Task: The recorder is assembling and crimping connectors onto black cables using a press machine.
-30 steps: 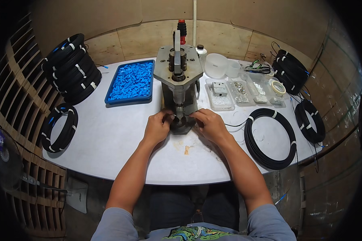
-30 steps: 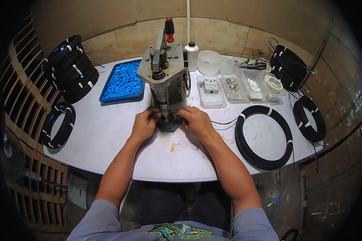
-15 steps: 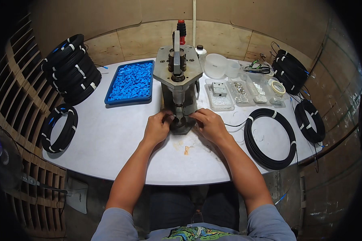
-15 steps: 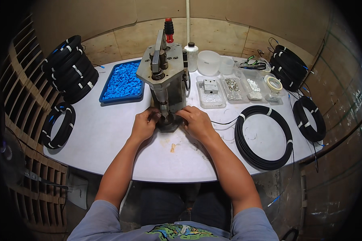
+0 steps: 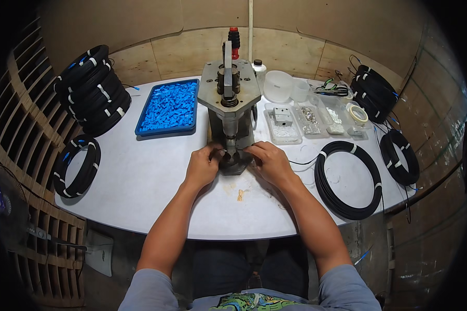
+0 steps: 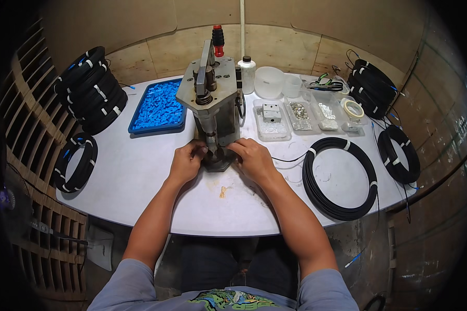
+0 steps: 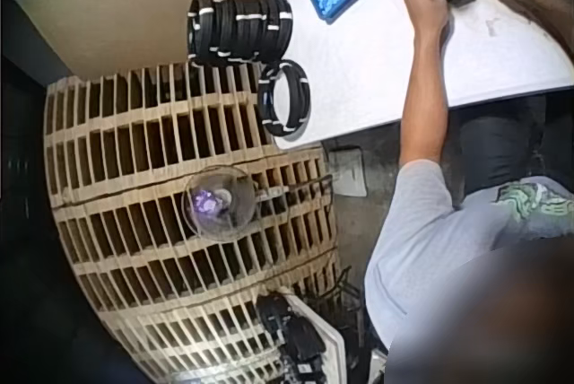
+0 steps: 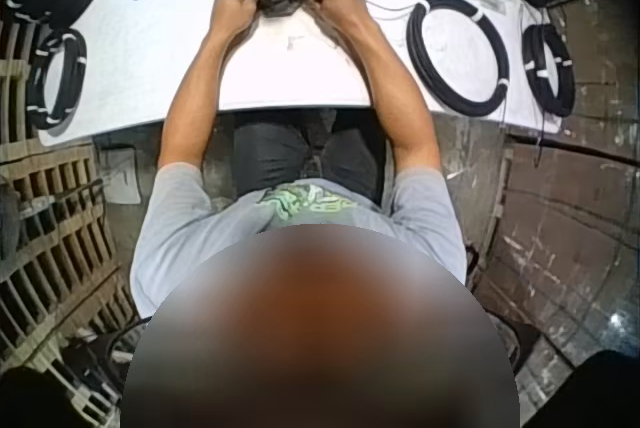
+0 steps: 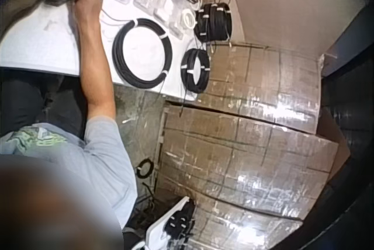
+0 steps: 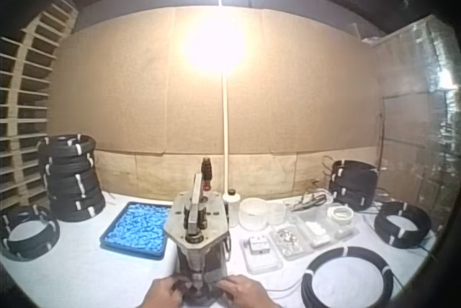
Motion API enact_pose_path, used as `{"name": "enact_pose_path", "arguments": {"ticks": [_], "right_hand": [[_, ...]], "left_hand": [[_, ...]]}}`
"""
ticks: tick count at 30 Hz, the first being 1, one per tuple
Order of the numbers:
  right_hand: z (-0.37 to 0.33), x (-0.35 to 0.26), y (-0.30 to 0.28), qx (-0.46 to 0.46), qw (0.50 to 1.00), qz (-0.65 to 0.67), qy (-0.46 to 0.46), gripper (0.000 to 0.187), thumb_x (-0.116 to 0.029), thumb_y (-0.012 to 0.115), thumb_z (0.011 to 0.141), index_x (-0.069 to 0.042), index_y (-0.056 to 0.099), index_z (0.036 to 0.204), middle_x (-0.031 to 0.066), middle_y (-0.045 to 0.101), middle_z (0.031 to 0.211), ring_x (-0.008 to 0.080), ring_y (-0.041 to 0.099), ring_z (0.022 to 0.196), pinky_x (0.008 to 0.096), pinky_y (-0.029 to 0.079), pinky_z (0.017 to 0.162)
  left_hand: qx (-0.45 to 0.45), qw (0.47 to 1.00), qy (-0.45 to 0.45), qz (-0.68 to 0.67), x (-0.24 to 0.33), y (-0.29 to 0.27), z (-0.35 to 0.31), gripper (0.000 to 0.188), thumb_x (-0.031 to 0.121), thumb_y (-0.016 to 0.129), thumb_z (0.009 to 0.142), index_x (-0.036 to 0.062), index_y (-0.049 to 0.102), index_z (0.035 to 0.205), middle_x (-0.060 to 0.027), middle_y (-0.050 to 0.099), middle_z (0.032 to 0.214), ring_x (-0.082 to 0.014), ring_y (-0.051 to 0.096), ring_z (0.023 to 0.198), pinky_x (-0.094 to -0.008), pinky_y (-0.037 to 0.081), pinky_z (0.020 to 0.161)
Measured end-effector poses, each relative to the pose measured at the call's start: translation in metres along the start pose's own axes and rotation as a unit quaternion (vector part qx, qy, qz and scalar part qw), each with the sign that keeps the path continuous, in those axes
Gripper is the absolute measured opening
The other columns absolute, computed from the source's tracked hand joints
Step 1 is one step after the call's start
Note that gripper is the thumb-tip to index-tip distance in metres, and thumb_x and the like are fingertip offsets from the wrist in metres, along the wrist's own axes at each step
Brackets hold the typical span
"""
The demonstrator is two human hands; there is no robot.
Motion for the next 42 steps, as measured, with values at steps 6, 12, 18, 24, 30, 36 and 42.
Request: {"name": "enact_pose_path", "arguments": {"ticks": [6,12,18,24,30,36,42], "right_hand": [[0.0,-0.0011,-0.0012,0.004,1.0,-0.002,-0.002,0.042,0.001,0.069,0.07,-0.013,0.071,0.109,0.0049,0.069,0.101,0.0287,0.067,0.096,0.0387,0.057,0.078],[0.0,-0.0013,-0.0008,0.0,1.0,-0.005,0.002,0.041,0.001,0.069,0.07,-0.014,0.071,0.108,0.0044,0.069,0.101,0.0281,0.067,0.096,0.0384,0.057,0.078],[0.0001,-0.0012,-0.0003,0.003,1.0,-0.005,0.004,0.041,0.001,0.068,0.07,-0.014,0.071,0.108,0.0045,0.069,0.1,0.0282,0.067,0.096,0.0388,0.057,0.078],[0.0003,-0.0006,0.0,0.004,1.0,-0.001,0.006,0.04,0.001,0.067,0.071,-0.014,0.071,0.109,0.0052,0.069,0.1,0.0288,0.067,0.096,0.0391,0.057,0.078],[0.0003,-0.0019,-0.0006,-0.002,1.0,0.006,0.011,0.041,0.001,0.067,0.072,-0.014,0.071,0.11,0.0058,0.069,0.101,0.0294,0.067,0.097,0.0397,0.057,0.079],[0.0006,-0.0018,-0.0012,-0.001,1.0,0.009,0.015,0.041,0.001,0.067,0.072,-0.014,0.071,0.11,0.0056,0.069,0.102,0.0296,0.067,0.098,0.0396,0.057,0.079],[0.0002,-0.0003,-0.0003,0.002,1.0,0.008,0.012,0.041,0.001,0.068,0.072,-0.014,0.071,0.11,0.0053,0.069,0.102,0.0294,0.067,0.097,0.0393,0.057,0.079]], "left_hand": [[-0.007,1.0,-0.006,0.004,-0.0005,0.0009,0.0001,0.02,0.014,0.066,0.094,-0.0008,0.071,0.107,-0.0164,0.072,0.079,-0.0213,0.067,0.068,-0.0336,0.052,0.067],[-0.002,1.0,0.003,-0.001,-0.0006,0.0006,-0.0001,0.02,0.014,0.066,0.094,-0.0002,0.071,0.107,-0.0163,0.072,0.078,-0.0213,0.067,0.067,-0.0337,0.052,0.067],[0.0,1.0,0.007,0.006,-0.0009,0.0004,-0.0002,0.02,0.014,0.066,0.094,-0.0008,0.071,0.106,-0.0165,0.072,0.079,-0.0217,0.068,0.068,-0.0338,0.053,0.067],[-0.008,1.0,-0.003,0.007,-0.0003,0.0005,-0.0001,0.021,0.015,0.066,0.094,-0.0009,0.071,0.107,-0.0168,0.073,0.08,-0.022,0.069,0.069,-0.0337,0.053,0.068],[-0.007,1.0,-0.005,0.002,-0.0006,0.0005,-0.0003,0.021,0.015,0.066,0.094,-0.0013,0.071,0.108,-0.0169,0.073,0.08,-0.0219,0.069,0.07,-0.0333,0.053,0.069],[0.0,1.0,0.009,0.009,0.0002,-0.0001,-0.0005,0.021,0.014,0.066,0.094,-0.0013,0.071,0.107,-0.0163,0.073,0.08,-0.021,0.068,0.07,-0.0328,0.053,0.069],[-0.004,1.0,0.002,0.008,0.0007,0.0007,-0.0002,0.02,0.014,0.066,0.094,-0.0008,0.071,0.107,-0.0158,0.072,0.079,-0.0204,0.068,0.07,-0.0322,0.052,0.069]]}}
Point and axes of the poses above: each hand's wrist, its own z-axis towards the middle knuckle, its own y-axis out of the palm, x = y × z, the point moved 8 cm from there along z, towards the middle knuckle
